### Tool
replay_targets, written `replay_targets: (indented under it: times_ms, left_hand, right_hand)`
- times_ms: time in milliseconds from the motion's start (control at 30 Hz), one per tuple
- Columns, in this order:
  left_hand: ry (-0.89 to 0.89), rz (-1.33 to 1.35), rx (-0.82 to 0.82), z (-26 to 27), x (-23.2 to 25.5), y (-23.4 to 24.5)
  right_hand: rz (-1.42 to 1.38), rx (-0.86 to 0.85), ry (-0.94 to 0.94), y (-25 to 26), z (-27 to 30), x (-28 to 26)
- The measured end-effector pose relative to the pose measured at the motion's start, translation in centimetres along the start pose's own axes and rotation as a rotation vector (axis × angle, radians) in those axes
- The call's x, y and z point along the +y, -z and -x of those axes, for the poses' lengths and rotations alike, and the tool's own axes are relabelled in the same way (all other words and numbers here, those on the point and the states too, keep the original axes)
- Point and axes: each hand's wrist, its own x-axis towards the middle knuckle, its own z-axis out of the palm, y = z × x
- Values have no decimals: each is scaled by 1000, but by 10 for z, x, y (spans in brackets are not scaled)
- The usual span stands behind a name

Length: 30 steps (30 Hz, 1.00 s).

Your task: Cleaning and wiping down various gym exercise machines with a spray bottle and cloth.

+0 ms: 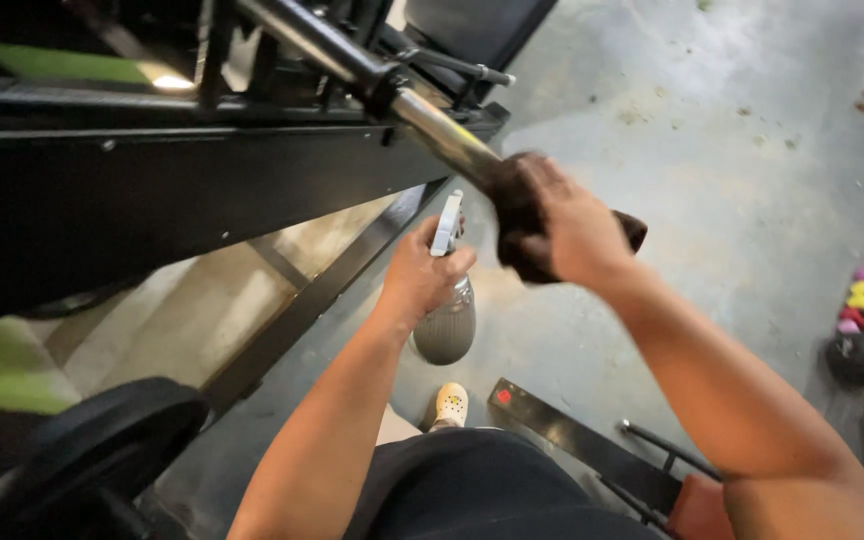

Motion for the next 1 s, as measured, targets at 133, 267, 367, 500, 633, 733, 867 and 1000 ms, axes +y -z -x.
replay_targets:
  times_ms: [133,267,367,500,633,733,867,1000]
  left_hand:
    - [2,62,67,6,-8,23]
    - [-9,61,94,1,-15,49]
    - [-12,42,103,-10,-13,65]
    - [18,-27,93,-27,-5,80]
    - [-40,-25,62,-57,-18,86]
    - [-56,39,25,-81,-22,95]
    - [-31,63,-33,-101,-13,120]
    - [-12,63,-65,-126,-16,140]
  right_hand:
    - [337,-200,-78,-26,-52,-48]
    - [268,-104,-40,-61,-122,-66]
    - [225,-171,-183,-73,-166,-82]
    - [170,-208,-319,-79,-177,-78]
    - [160,-138,-178,-49,-124,-62]
    - [138,-181,-226,-18,-78,-50]
    - [-17,-241,-534,7,-49,-23]
    - [-84,-180,-727,10,-62,21]
